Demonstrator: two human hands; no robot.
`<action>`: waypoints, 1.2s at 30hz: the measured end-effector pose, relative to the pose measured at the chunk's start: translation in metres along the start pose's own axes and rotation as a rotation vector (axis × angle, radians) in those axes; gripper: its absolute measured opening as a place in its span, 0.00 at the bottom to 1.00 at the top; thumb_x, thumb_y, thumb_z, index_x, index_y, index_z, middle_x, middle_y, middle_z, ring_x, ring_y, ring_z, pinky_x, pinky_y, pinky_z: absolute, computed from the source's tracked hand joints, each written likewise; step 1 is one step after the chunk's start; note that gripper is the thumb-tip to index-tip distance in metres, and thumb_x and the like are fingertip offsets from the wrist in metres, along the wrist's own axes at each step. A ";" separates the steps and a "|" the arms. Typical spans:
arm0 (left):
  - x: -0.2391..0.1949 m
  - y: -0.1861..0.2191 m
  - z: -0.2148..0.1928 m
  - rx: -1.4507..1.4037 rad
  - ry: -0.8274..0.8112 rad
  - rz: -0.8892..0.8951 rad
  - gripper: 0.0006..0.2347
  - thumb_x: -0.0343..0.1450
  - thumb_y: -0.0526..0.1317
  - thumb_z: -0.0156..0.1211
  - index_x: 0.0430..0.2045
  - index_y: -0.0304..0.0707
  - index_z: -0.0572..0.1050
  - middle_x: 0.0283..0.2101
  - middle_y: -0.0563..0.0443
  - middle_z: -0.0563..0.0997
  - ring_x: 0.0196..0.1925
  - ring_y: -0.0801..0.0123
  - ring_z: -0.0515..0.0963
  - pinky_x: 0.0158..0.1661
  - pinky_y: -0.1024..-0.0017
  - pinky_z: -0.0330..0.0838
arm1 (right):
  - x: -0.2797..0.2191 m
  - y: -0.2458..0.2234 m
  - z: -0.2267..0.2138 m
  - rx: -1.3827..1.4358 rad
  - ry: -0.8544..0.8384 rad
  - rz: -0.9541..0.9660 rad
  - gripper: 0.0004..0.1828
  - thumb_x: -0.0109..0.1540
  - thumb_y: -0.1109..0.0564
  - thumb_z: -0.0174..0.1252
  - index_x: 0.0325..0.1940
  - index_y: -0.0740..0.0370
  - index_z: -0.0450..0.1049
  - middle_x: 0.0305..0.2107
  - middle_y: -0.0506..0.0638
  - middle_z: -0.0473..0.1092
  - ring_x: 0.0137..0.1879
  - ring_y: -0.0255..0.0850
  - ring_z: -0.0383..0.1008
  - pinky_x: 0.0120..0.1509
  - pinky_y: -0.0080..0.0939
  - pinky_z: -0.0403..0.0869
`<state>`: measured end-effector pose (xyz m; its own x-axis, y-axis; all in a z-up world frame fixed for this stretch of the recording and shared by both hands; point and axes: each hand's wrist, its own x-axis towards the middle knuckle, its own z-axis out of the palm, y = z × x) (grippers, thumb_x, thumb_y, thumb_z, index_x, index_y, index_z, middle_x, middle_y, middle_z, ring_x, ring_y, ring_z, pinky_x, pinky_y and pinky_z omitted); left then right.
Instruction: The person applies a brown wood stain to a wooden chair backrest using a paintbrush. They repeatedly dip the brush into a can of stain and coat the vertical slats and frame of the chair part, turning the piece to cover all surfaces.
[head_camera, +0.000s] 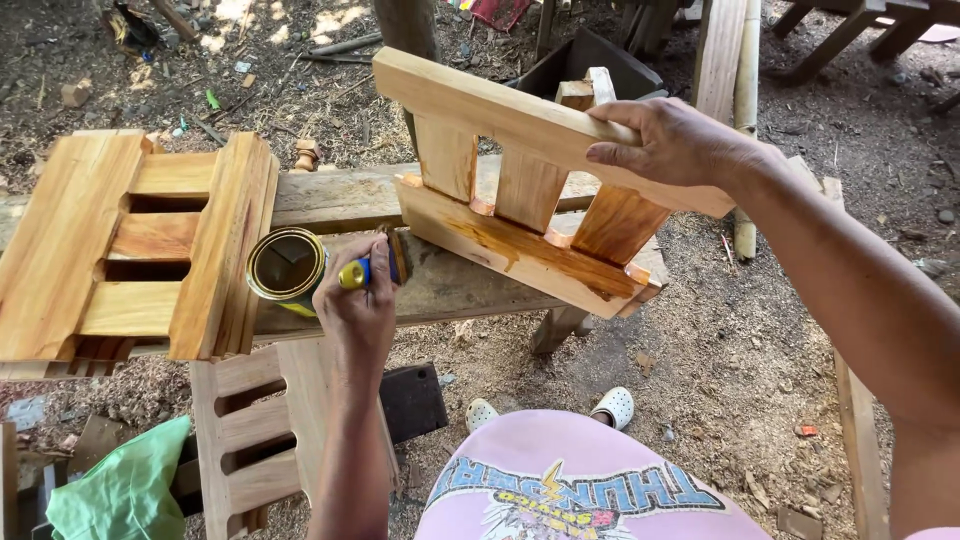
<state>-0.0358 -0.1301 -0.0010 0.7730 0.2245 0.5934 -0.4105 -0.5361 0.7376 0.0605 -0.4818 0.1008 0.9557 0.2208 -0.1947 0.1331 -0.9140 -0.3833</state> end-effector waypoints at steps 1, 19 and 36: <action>-0.002 -0.002 0.000 0.032 -0.023 0.002 0.05 0.78 0.35 0.61 0.39 0.31 0.80 0.39 0.43 0.83 0.40 0.61 0.84 0.42 0.69 0.78 | -0.004 -0.006 -0.002 0.035 -0.024 0.032 0.39 0.62 0.32 0.51 0.73 0.52 0.65 0.41 0.60 0.79 0.34 0.48 0.80 0.48 0.54 0.82; -0.014 0.005 0.008 -0.302 -0.091 0.004 0.08 0.78 0.41 0.60 0.36 0.34 0.77 0.37 0.51 0.79 0.26 0.79 0.81 0.23 0.81 0.74 | -0.032 -0.026 0.011 0.077 -0.016 -0.044 0.39 0.62 0.33 0.51 0.74 0.50 0.61 0.43 0.62 0.78 0.41 0.50 0.81 0.48 0.56 0.78; 0.036 -0.033 0.045 -0.290 -0.479 -0.058 0.06 0.77 0.39 0.61 0.33 0.37 0.79 0.33 0.53 0.81 0.29 0.77 0.80 0.26 0.76 0.77 | -0.034 -0.028 0.018 0.029 0.016 -0.070 0.39 0.63 0.32 0.50 0.74 0.51 0.61 0.43 0.62 0.78 0.43 0.49 0.82 0.54 0.56 0.77</action>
<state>0.0277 -0.1413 -0.0181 0.9039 -0.1839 0.3861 -0.4244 -0.2729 0.8634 0.0192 -0.4578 0.1020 0.9483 0.2780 -0.1527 0.1920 -0.8863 -0.4213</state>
